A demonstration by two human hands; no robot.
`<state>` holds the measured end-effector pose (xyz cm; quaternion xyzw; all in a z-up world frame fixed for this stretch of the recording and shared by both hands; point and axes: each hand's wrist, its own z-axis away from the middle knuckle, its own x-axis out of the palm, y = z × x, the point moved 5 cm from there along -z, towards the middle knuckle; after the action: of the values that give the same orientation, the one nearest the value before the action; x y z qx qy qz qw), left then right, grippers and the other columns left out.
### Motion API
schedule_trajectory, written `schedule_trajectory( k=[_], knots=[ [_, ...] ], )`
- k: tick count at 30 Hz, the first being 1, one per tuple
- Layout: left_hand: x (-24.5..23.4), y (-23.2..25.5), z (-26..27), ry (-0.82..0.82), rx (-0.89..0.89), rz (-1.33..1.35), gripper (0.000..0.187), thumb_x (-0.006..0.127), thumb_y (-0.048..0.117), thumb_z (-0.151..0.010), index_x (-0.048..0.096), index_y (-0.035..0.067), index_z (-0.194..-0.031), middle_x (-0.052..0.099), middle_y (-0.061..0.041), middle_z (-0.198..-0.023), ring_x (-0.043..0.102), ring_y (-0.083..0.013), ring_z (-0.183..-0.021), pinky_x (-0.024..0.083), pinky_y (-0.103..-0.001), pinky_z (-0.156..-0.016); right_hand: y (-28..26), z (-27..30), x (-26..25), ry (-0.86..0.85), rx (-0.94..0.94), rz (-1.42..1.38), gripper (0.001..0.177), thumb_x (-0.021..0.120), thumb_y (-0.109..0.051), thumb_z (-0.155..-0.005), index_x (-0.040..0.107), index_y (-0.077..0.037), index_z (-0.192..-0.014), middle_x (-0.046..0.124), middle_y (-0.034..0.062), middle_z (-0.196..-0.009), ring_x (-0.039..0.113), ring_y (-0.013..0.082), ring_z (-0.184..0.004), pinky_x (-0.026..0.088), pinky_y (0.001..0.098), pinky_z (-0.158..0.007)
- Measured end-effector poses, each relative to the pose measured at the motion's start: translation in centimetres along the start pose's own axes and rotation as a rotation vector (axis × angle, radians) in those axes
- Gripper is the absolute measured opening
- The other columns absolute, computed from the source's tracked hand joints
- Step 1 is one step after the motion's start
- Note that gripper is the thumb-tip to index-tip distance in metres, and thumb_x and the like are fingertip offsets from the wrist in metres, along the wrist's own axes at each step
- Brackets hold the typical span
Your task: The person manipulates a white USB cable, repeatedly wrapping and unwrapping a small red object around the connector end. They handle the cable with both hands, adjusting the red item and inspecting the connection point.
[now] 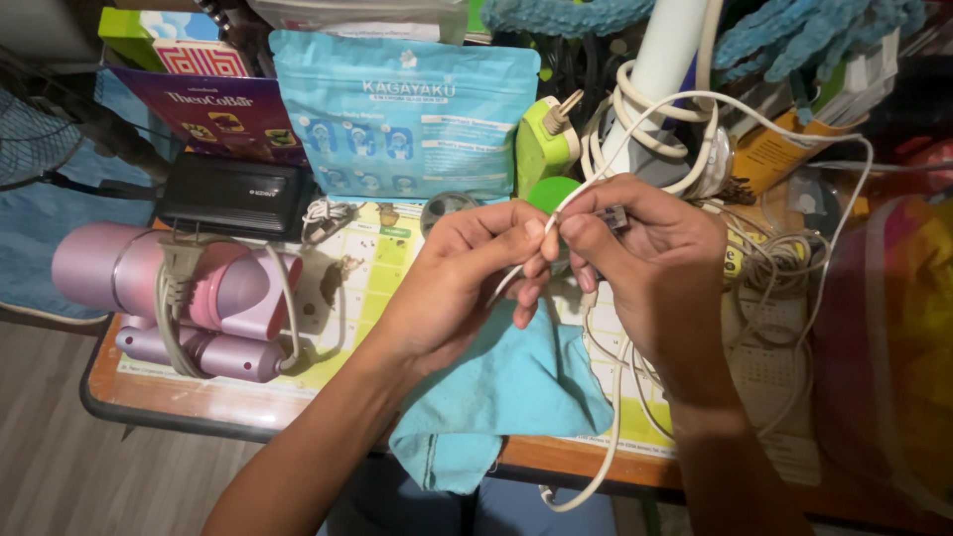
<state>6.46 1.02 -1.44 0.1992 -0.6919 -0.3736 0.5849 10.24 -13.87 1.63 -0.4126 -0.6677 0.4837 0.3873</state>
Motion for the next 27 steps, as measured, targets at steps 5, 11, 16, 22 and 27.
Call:
schedule_trajectory(
  k=[5,11,16,22,27],
  knots=[
    [0.2,0.7,0.1,0.114,0.212,-0.274,0.014,0.059,0.012,-0.106,0.062,-0.001,-0.100,0.059,-0.003,-0.080,0.057,-0.0084,-0.068,0.050,-0.026,-0.054,-0.5,0.1,0.1,0.020,-0.045,0.064,0.007,0.065,0.009,-0.098,0.069,0.009,-0.104,0.068,0.0103,-0.096,0.061,0.0094,-0.074,0.050,0.0215,-0.060],
    [0.9,1.0,0.6,0.150,0.322,-0.336,0.012,0.060,0.009,-0.107,0.059,-0.003,-0.103,0.059,-0.005,-0.088,0.056,-0.0076,-0.067,0.050,-0.024,-0.054,-0.8,0.3,0.2,0.041,-0.041,0.086,0.009,0.066,0.009,-0.097,0.070,0.009,-0.105,0.068,0.0103,-0.093,0.061,0.0092,-0.072,0.050,0.0215,-0.060],
    [1.3,1.2,0.9,0.206,0.355,-0.402,0.008,0.062,0.004,-0.103,0.059,-0.003,-0.103,0.061,-0.007,-0.095,0.058,-0.0072,-0.069,0.051,-0.023,-0.054,-0.8,0.5,0.5,0.059,-0.066,0.096,0.007,0.066,0.010,-0.097,0.068,0.009,-0.103,0.068,0.0104,-0.094,0.061,0.0088,-0.070,0.050,0.0211,-0.058],
    [1.8,1.6,1.2,0.241,0.432,-0.527,0.007,0.065,0.001,-0.101,0.062,-0.005,-0.100,0.054,-0.004,-0.097,0.059,-0.0067,-0.078,0.057,-0.022,-0.056,-0.5,0.7,0.5,0.066,-0.036,0.040,0.006,0.065,0.009,-0.099,0.068,0.009,-0.104,0.067,0.0099,-0.093,0.060,0.0079,-0.071,0.049,0.0209,-0.059],
    [1.8,1.5,1.1,0.244,0.436,-0.541,0.007,0.065,0.001,-0.101,0.064,-0.005,-0.100,0.053,-0.004,-0.097,0.059,-0.0066,-0.082,0.058,-0.022,-0.057,-0.5,0.7,0.4,0.076,-0.053,0.071,0.007,0.065,0.009,-0.098,0.068,0.009,-0.104,0.068,0.0103,-0.095,0.060,0.0084,-0.070,0.049,0.0210,-0.058]
  ],
)
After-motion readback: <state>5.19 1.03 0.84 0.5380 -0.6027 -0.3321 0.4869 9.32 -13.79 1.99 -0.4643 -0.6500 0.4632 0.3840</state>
